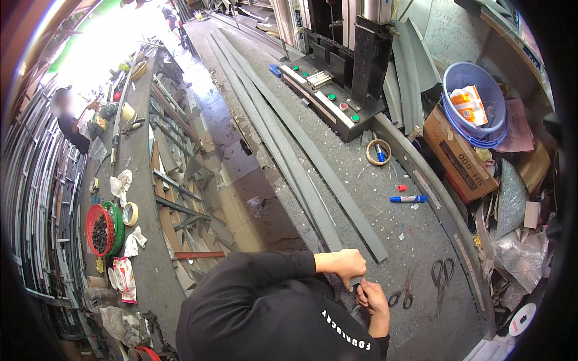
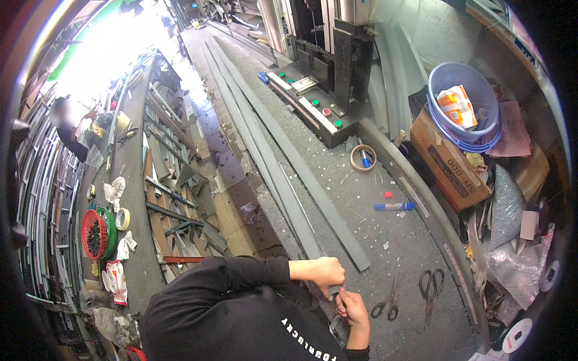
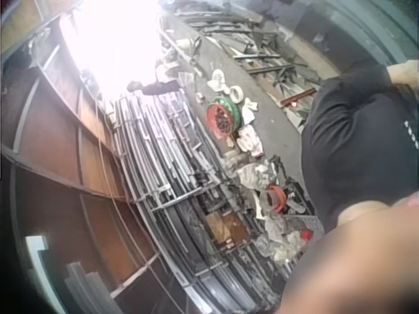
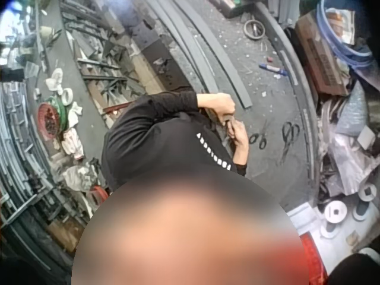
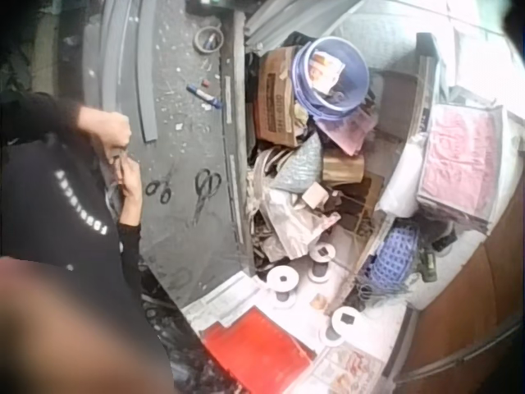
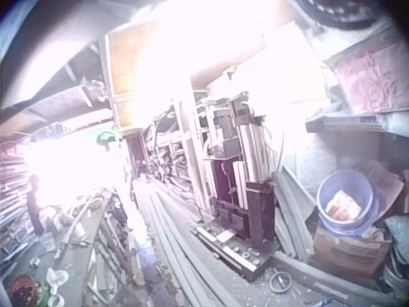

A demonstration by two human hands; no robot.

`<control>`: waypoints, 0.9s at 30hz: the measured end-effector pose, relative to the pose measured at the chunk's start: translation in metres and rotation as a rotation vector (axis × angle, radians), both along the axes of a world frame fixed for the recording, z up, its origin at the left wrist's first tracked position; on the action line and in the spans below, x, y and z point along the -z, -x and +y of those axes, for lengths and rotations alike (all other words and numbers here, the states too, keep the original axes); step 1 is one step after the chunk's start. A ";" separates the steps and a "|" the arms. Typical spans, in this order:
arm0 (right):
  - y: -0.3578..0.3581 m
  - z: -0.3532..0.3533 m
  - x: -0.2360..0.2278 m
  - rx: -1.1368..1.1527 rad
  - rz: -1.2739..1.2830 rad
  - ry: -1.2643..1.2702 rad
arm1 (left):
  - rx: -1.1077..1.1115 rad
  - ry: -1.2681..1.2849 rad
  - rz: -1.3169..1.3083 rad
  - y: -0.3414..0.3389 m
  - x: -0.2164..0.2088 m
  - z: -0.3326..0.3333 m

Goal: The person applies white tape to the edges of several gray metal strips on a workbench. They use a blue marker to label a strip, then continue taping and cutting the tape with scissors. The person handles the strips one at a time, aligning and pressing the tape along the edges.

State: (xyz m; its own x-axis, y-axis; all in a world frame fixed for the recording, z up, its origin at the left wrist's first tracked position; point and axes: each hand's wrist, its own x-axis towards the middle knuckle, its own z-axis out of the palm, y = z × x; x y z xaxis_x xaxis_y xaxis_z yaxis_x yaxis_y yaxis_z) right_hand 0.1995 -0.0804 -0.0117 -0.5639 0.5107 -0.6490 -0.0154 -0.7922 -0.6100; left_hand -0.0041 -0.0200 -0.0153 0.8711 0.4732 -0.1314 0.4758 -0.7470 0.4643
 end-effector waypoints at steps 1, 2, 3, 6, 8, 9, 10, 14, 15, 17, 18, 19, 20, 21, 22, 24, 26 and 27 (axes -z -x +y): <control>-0.001 -0.001 -0.002 -0.033 -0.012 0.005 | 0.005 -0.003 0.000 0.001 0.000 0.000; -0.002 -0.001 -0.003 -0.039 -0.036 -0.007 | 0.010 -0.014 -0.019 0.002 0.001 0.000; -0.004 -0.002 -0.004 -0.046 -0.024 -0.027 | 0.014 -0.028 -0.036 0.003 0.001 -0.001; -0.011 -0.006 -0.007 -0.035 -0.045 -0.008 | 0.033 -0.029 -0.056 0.004 0.004 0.000; -0.017 -0.012 -0.010 -0.023 -0.076 0.017 | 0.032 -0.015 -0.057 0.003 0.006 0.000; -0.020 -0.014 -0.010 -0.020 -0.115 0.059 | 0.024 -0.005 -0.057 0.003 0.006 -0.001; -0.023 -0.016 -0.011 -0.019 -0.078 0.024 | 0.018 0.008 -0.057 0.003 0.006 -0.001; -0.026 -0.021 -0.014 -0.023 -0.061 0.017 | 0.008 0.009 -0.065 0.004 -0.001 -0.003; -0.025 -0.022 -0.014 -0.022 -0.076 0.011 | 0.014 0.008 -0.073 0.005 -0.003 -0.003; -0.023 -0.025 -0.015 -0.034 -0.211 -0.076 | 0.045 0.013 -0.013 0.005 -0.007 -0.001; -0.022 -0.026 -0.014 -0.071 -0.246 -0.162 | 0.062 0.037 0.038 0.004 -0.009 0.002; -0.024 -0.027 -0.014 -0.037 -0.167 -0.219 | 0.060 0.068 0.087 0.003 -0.011 0.005; -0.025 -0.029 -0.012 -0.038 -0.166 -0.313 | 0.043 0.074 0.098 0.002 -0.012 0.008; -0.033 -0.031 -0.012 -0.051 -0.314 -0.433 | 0.044 0.076 0.075 0.000 -0.013 0.011; -0.036 -0.034 -0.008 0.160 -0.392 -0.455 | 0.065 0.079 0.068 -0.002 -0.014 0.014; -0.053 -0.041 -0.006 0.508 -0.794 -0.740 | 0.043 0.093 0.104 -0.006 -0.016 0.017; -0.070 -0.049 -0.004 0.795 -1.079 -0.729 | 0.018 0.122 0.110 -0.010 -0.019 0.018; -0.075 -0.053 -0.003 0.760 -1.261 -0.708 | 0.034 0.106 0.145 -0.011 -0.021 0.020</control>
State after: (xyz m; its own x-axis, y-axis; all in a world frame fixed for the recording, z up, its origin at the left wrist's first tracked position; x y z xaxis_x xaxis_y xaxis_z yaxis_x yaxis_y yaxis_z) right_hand 0.2743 -0.1330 -0.0084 0.6171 0.7868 -0.0062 0.5126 -0.4080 -0.7554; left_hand 0.0071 -0.0004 0.0056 0.8546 0.4206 -0.3047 0.5189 -0.7145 0.4693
